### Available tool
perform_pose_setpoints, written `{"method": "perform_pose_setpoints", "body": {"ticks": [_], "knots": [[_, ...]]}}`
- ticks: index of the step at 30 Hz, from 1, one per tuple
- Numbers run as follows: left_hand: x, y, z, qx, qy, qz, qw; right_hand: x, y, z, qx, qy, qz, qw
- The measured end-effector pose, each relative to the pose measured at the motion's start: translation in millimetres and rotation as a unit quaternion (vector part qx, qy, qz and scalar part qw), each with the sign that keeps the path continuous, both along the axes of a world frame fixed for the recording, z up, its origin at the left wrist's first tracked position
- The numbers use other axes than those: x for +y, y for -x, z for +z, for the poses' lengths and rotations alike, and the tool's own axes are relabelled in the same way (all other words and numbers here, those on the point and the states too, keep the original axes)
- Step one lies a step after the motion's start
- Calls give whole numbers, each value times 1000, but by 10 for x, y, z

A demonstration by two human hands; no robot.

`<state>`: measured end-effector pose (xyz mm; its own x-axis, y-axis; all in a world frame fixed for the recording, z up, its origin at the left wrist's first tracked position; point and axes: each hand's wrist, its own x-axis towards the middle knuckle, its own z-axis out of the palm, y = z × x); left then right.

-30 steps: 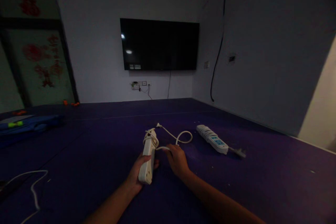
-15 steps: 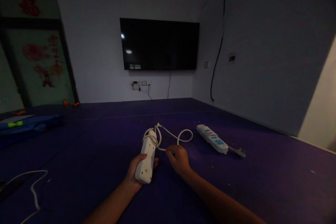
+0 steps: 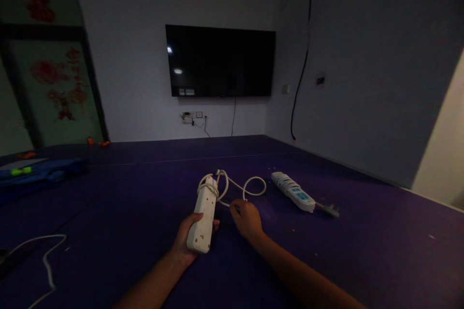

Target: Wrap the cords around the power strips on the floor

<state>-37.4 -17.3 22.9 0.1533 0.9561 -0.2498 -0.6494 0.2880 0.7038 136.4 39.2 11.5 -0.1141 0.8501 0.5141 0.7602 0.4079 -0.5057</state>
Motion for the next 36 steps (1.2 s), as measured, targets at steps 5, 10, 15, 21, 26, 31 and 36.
{"method": "perform_pose_setpoints", "body": {"ticks": [5, 10, 15, 21, 26, 31, 36], "knots": [[-38, -20, 54, 22, 9, 1, 1000, 92, -8, -111, 36, -16, 6, 999], [-39, -17, 49, 12, 1, 0, 1000, 125, -11, -148, 42, -116, 0, 992], [-36, -20, 44, 25, -7, -3, 1000, 53, 17, -46, 22, -207, 29, 978], [-64, -11, 15, 29, -81, -28, 996, -18, 19, 31, -78, -158, 50, 983], [-87, -6, 7, 35, -102, -40, 993, -11, 1, 66, -87, -113, 2, 990], [-76, -3, 13, 27, -89, -42, 995, -21, -20, 100, -133, -55, -16, 989], [-56, 5, -10, 51, -102, -57, 992, -14, -33, 72, -137, -35, -43, 989]]}}
